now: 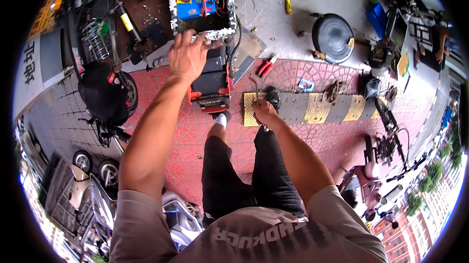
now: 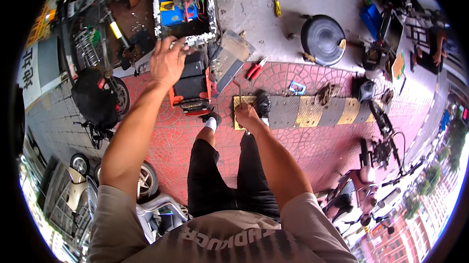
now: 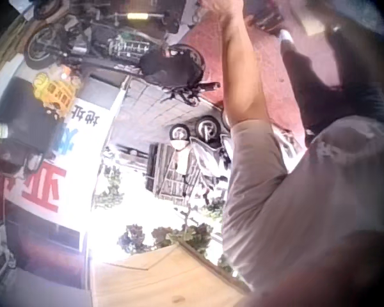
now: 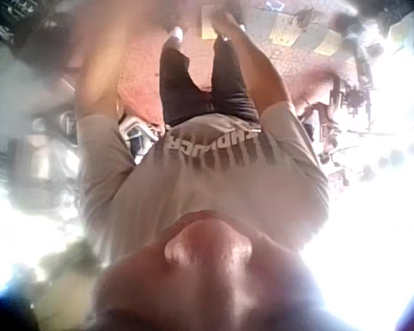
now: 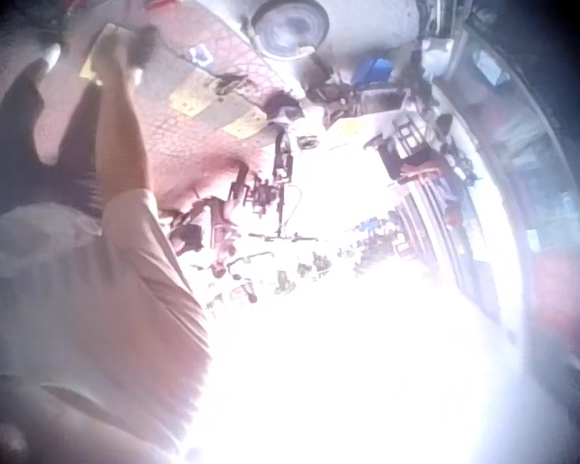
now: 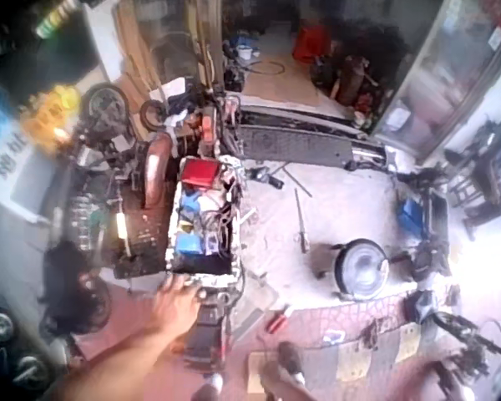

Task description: The person works on the internal wiring and structural components of an electric scooter using pliers and a wrench, then walks into a workshop to retrieve another tool.

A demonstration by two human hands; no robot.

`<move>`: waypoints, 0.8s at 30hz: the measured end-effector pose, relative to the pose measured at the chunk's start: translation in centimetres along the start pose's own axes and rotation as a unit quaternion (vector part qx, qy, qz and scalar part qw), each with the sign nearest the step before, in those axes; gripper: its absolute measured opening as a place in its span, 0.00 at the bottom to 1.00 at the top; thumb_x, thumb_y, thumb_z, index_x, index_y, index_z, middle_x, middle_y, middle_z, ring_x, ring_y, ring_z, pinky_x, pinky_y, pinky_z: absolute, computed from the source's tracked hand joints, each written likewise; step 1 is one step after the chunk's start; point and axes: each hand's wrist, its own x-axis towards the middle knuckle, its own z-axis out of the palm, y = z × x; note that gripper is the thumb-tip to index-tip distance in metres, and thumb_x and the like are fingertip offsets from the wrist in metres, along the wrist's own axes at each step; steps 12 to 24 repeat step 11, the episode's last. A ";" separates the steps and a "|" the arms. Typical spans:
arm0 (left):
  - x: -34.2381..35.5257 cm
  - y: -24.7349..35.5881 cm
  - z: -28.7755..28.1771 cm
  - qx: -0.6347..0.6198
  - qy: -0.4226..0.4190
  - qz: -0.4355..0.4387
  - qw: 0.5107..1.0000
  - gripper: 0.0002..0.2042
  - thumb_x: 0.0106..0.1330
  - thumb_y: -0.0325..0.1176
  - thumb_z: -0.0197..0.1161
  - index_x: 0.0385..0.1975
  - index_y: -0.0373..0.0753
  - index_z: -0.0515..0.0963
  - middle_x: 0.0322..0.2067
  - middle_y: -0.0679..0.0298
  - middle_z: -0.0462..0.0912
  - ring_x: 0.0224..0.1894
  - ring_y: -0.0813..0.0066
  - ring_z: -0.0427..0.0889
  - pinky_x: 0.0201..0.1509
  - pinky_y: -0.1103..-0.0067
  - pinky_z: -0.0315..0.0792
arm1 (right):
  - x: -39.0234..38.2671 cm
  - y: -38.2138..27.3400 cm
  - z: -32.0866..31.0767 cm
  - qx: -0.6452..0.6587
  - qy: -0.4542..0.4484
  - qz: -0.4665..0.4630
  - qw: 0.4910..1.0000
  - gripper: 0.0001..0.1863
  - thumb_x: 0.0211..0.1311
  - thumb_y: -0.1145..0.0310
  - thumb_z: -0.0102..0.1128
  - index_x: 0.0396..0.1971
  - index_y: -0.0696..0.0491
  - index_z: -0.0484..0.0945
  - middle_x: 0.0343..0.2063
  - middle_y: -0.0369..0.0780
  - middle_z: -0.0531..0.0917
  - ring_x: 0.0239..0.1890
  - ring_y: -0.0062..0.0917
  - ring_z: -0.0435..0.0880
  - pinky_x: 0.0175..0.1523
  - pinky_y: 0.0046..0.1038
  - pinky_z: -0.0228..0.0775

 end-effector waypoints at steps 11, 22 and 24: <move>6.7 -3.4 7.0 0.046 -0.051 0.117 0.991 0.14 0.72 0.46 0.59 0.43 0.42 0.80 0.43 0.57 0.84 0.47 0.51 0.83 0.49 0.59 0.77 | 3.3 -2.1 3.8 -0.152 0.019 -0.001 0.988 0.20 0.66 0.60 0.53 0.47 0.61 0.79 0.49 0.61 0.82 0.51 0.51 0.85 0.56 0.44 0.77; 6.7 -3.4 7.0 0.046 -0.051 0.117 0.991 0.14 0.72 0.46 0.59 0.43 0.42 0.80 0.43 0.57 0.84 0.47 0.51 0.83 0.49 0.59 0.77 | 3.3 -2.1 3.8 -0.152 0.019 -0.001 0.988 0.20 0.66 0.60 0.53 0.47 0.61 0.79 0.49 0.61 0.82 0.51 0.51 0.85 0.56 0.44 0.77; 6.7 -3.4 7.0 0.046 -0.051 0.117 0.991 0.14 0.72 0.46 0.59 0.43 0.42 0.80 0.43 0.57 0.84 0.47 0.51 0.83 0.49 0.59 0.77 | 3.3 -2.1 3.8 -0.152 0.019 -0.001 0.988 0.20 0.66 0.60 0.53 0.47 0.61 0.79 0.49 0.61 0.82 0.51 0.51 0.85 0.56 0.44 0.77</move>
